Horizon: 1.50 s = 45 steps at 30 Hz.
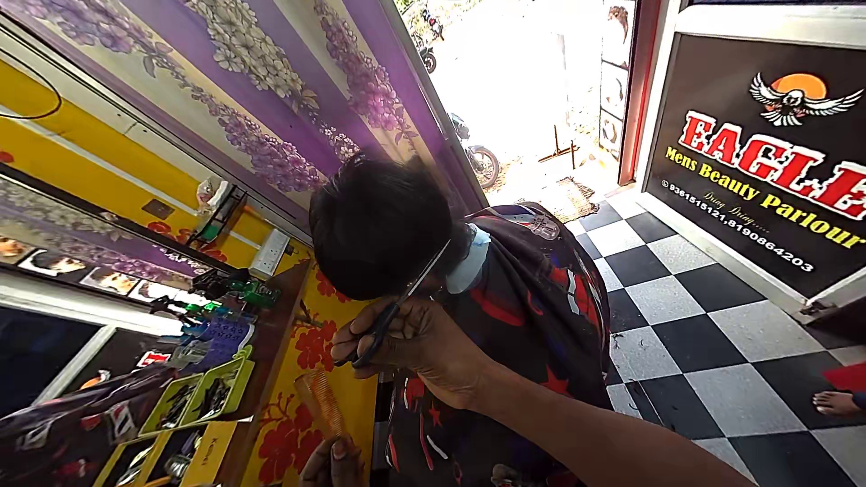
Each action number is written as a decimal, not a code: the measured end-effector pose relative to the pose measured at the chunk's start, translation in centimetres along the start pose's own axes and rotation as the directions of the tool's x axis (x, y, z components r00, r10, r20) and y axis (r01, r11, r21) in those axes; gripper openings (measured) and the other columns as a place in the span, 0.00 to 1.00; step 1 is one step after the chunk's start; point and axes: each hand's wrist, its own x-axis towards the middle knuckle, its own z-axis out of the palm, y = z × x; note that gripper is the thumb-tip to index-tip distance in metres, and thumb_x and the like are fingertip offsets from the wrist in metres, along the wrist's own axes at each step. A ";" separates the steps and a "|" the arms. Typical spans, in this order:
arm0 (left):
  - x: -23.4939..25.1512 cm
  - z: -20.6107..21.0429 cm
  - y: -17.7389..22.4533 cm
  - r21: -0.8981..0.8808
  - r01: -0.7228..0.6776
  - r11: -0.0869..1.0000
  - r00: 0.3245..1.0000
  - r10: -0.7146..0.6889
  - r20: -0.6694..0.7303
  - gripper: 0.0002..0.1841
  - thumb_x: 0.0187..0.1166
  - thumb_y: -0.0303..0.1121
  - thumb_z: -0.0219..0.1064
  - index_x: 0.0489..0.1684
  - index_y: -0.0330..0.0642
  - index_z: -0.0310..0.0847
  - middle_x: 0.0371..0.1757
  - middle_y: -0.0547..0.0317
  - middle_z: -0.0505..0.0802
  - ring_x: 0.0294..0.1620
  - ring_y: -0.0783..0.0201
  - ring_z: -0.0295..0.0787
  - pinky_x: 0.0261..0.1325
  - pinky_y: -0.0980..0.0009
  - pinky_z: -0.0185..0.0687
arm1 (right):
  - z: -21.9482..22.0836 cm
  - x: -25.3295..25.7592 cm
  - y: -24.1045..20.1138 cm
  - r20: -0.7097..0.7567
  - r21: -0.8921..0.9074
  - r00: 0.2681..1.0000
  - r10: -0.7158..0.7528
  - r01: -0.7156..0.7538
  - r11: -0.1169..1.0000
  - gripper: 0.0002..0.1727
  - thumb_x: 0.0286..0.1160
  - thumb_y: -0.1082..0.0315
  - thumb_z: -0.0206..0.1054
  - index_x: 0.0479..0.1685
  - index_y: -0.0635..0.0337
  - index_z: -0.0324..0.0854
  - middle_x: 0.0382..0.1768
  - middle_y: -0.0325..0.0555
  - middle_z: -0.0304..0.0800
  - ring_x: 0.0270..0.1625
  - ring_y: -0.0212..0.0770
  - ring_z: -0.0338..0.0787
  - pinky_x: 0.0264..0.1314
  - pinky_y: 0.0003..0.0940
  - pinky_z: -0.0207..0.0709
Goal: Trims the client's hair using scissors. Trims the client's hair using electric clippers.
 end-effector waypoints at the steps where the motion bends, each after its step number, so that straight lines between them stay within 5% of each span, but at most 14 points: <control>1: 0.0 0.1 -0.1 -0.007 -0.004 1.000 1.000 0.004 0.002 0.07 0.84 0.24 0.61 0.52 0.38 0.82 0.36 0.72 0.91 0.32 0.80 0.87 0.38 0.83 0.86 | -0.1 0.0 -0.1 -0.006 0.006 1.000 0.003 -0.003 1.000 0.11 0.76 0.83 0.66 0.55 0.69 0.83 0.56 0.55 0.92 0.55 0.44 0.94 0.58 0.37 0.89; 8: -0.1 0.4 -0.3 -0.017 0.004 1.000 1.000 -0.004 -0.010 0.06 0.84 0.24 0.61 0.51 0.38 0.82 0.35 0.71 0.91 0.32 0.79 0.88 0.38 0.83 0.87 | 0.0 -0.1 0.0 -0.057 0.007 0.998 0.013 -0.013 1.000 0.07 0.78 0.81 0.66 0.51 0.67 0.83 0.53 0.54 0.92 0.52 0.43 0.94 0.55 0.35 0.89; 17: -0.2 0.7 -0.8 -0.011 0.022 1.000 1.000 -0.022 -0.013 0.06 0.84 0.24 0.61 0.52 0.36 0.81 0.34 0.71 0.90 0.30 0.80 0.87 0.34 0.84 0.86 | -0.6 -0.3 0.8 -0.079 0.022 0.997 -0.018 0.020 1.000 0.09 0.77 0.80 0.67 0.53 0.66 0.83 0.52 0.55 0.92 0.55 0.46 0.93 0.64 0.40 0.86; 22: -0.2 1.1 -0.7 -0.012 0.040 0.999 0.999 -0.040 -0.013 0.07 0.84 0.23 0.61 0.51 0.34 0.83 0.34 0.69 0.91 0.28 0.79 0.86 0.30 0.84 0.85 | -1.0 -2.0 1.9 -0.100 -0.085 0.981 -0.164 0.155 0.984 0.11 0.77 0.77 0.70 0.56 0.67 0.84 0.56 0.57 0.91 0.60 0.48 0.92 0.70 0.43 0.83; 26: 1.3 1.5 -0.2 0.048 -0.101 0.994 0.993 0.098 0.058 0.07 0.81 0.25 0.66 0.50 0.34 0.86 0.39 0.66 0.92 0.35 0.76 0.87 0.38 0.82 0.85 | -2.1 -5.0 3.8 -0.018 -0.446 0.944 -0.330 0.288 0.847 0.09 0.74 0.76 0.72 0.49 0.67 0.83 0.47 0.53 0.92 0.52 0.46 0.94 0.59 0.43 0.90; 28: 3.1 2.1 0.5 0.095 -0.239 0.966 0.968 0.229 0.098 0.08 0.80 0.31 0.68 0.50 0.38 0.88 0.43 0.66 0.93 0.40 0.73 0.89 0.45 0.80 0.87 | -2.9 -6.7 4.2 0.082 -0.595 0.952 -0.295 0.284 0.752 0.10 0.73 0.74 0.75 0.49 0.66 0.85 0.48 0.51 0.93 0.52 0.45 0.94 0.57 0.42 0.91; 31: 6.7 3.6 2.1 0.143 -0.419 0.897 0.906 0.404 0.125 0.09 0.82 0.34 0.67 0.52 0.44 0.88 0.49 0.68 0.91 0.49 0.74 0.89 0.54 0.76 0.88 | -4.0 -9.0 3.9 0.129 -0.801 0.980 -0.149 0.192 0.567 0.19 0.69 0.67 0.79 0.58 0.63 0.85 0.58 0.48 0.91 0.63 0.43 0.90 0.68 0.42 0.86; 32: 7.9 4.4 2.5 0.132 -0.472 0.872 0.880 0.456 0.131 0.09 0.83 0.33 0.66 0.53 0.44 0.88 0.50 0.67 0.91 0.52 0.74 0.88 0.56 0.75 0.87 | -4.6 -9.6 3.9 0.123 -0.841 0.982 -0.142 0.179 0.511 0.14 0.71 0.69 0.77 0.54 0.60 0.86 0.53 0.45 0.93 0.58 0.41 0.92 0.63 0.42 0.88; 36: 11.8 7.7 1.8 0.056 -0.580 0.813 0.807 0.564 0.174 0.08 0.82 0.32 0.68 0.48 0.39 0.91 0.51 0.57 0.93 0.57 0.64 0.88 0.65 0.63 0.84 | -5.4 -11.4 2.8 0.042 -0.867 0.996 -0.077 0.075 0.493 0.09 0.70 0.75 0.75 0.47 0.61 0.88 0.45 0.46 0.94 0.49 0.43 0.95 0.53 0.41 0.92; 39: 12.3 9.5 -0.1 0.048 -0.592 0.804 0.794 0.572 0.206 0.07 0.83 0.32 0.67 0.48 0.46 0.92 0.52 0.60 0.93 0.59 0.62 0.87 0.67 0.57 0.78 | -5.4 -12.1 1.8 -0.013 -0.882 0.995 -0.100 0.035 0.469 0.09 0.70 0.74 0.76 0.48 0.63 0.88 0.45 0.50 0.94 0.48 0.45 0.95 0.53 0.41 0.92; 45: 10.6 11.0 -2.5 -0.012 -0.557 0.830 0.790 0.535 0.300 0.09 0.85 0.35 0.66 0.51 0.48 0.93 0.57 0.59 0.93 0.63 0.61 0.86 0.69 0.57 0.79 | -5.9 -13.3 0.4 -0.046 -0.915 0.991 -0.122 0.007 0.403 0.11 0.69 0.72 0.77 0.48 0.63 0.87 0.46 0.50 0.94 0.50 0.45 0.95 0.53 0.40 0.92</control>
